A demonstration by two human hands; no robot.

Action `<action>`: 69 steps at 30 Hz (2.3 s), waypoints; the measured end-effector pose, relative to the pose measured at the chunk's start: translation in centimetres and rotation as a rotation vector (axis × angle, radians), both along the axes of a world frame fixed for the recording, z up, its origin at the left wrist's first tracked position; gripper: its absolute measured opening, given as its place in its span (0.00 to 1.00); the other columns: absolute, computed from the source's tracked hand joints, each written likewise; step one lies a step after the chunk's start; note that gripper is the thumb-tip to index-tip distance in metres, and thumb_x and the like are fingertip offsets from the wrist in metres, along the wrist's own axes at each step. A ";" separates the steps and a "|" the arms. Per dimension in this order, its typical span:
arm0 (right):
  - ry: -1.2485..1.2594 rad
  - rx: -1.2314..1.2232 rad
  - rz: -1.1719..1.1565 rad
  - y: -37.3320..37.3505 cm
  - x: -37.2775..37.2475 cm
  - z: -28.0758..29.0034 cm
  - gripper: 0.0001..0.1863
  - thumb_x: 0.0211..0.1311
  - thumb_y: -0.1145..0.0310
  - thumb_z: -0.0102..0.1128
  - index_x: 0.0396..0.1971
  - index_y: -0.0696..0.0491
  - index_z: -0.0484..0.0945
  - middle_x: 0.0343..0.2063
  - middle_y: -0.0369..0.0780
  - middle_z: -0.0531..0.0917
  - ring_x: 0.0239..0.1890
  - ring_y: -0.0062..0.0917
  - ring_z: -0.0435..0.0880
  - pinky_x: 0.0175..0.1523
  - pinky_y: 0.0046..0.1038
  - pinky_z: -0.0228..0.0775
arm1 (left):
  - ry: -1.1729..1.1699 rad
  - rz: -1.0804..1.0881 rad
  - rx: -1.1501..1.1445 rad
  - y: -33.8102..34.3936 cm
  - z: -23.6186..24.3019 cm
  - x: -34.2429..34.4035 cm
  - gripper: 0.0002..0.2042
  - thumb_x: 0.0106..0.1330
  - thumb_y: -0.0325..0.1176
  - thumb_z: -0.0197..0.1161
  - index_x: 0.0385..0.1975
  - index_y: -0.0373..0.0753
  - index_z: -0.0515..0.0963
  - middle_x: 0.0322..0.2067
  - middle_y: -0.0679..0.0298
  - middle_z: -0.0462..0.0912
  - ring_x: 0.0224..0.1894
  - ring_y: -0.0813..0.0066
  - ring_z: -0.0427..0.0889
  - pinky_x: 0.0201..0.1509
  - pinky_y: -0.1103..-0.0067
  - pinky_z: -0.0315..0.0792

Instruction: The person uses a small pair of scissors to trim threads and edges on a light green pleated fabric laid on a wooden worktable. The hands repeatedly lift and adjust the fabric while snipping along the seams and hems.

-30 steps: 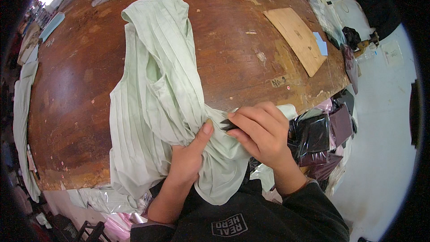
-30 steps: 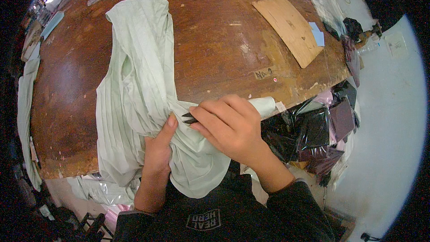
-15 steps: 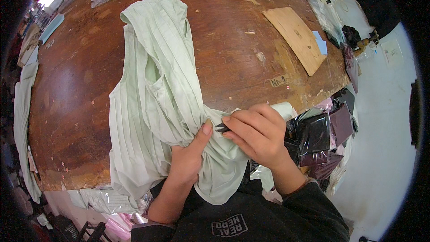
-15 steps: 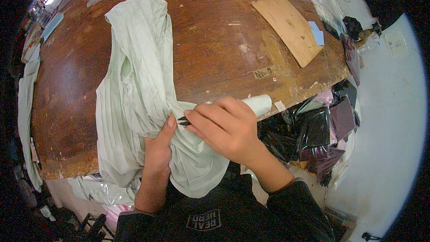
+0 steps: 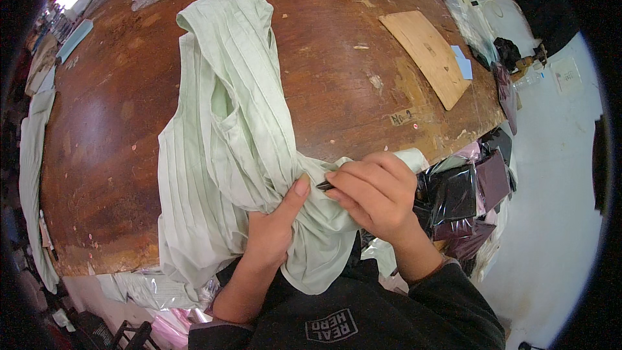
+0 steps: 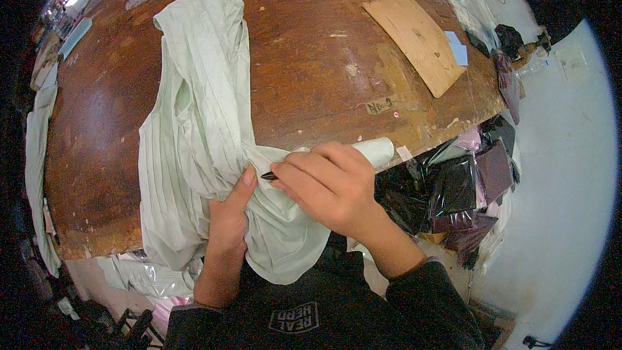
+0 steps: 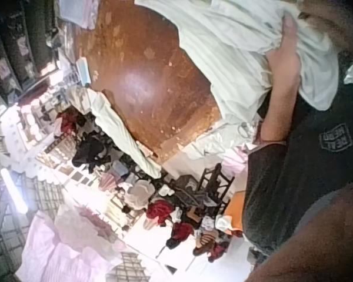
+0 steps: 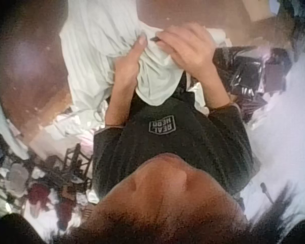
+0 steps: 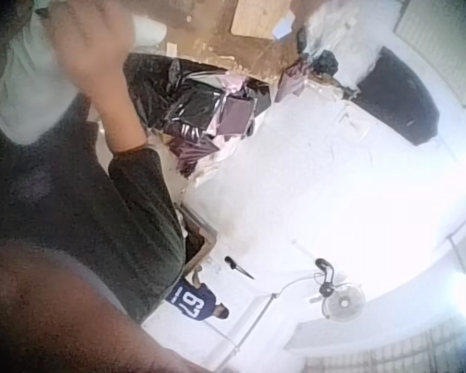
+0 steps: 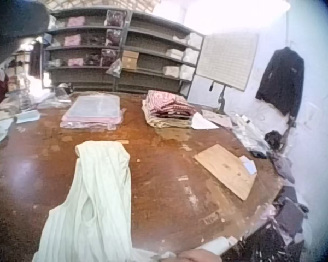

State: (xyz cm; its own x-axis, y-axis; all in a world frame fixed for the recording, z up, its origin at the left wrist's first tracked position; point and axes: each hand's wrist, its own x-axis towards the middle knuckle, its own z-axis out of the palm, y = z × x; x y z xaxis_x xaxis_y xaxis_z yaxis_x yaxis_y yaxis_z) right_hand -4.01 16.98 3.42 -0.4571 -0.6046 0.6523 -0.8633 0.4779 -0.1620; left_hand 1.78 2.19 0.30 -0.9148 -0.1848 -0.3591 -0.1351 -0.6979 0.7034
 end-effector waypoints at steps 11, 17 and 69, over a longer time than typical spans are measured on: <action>-1.650 -0.546 -0.024 0.4 3.4 2.6 0.14 0.63 0.66 0.53 0.41 0.61 0.75 0.27 0.36 0.80 0.19 0.12 0.72 0.22 0.14 0.61 | -0.041 -0.004 -0.095 -0.4 0.4 -0.1 0.21 0.57 0.22 0.63 0.51 0.32 0.67 0.44 0.63 0.74 0.44 0.77 0.73 0.49 0.81 0.68; -1.662 -0.507 -0.099 0.3 2.9 2.0 0.12 0.62 0.69 0.51 0.38 0.64 0.75 0.27 0.41 0.80 0.18 0.14 0.73 0.21 0.14 0.62 | -0.017 -0.011 -0.116 -0.2 0.6 0.1 0.19 0.57 0.22 0.63 0.49 0.32 0.68 0.42 0.63 0.75 0.42 0.77 0.74 0.47 0.81 0.69; -0.296 -0.036 0.179 -0.6 3.0 -2.0 0.16 0.43 0.70 0.66 0.33 0.62 0.75 0.42 0.47 0.78 0.22 0.25 0.78 0.25 0.23 0.71 | -0.145 -0.070 0.134 -0.6 -1.0 0.6 0.18 0.57 0.29 0.62 0.47 0.32 0.70 0.41 0.62 0.76 0.41 0.75 0.76 0.47 0.78 0.70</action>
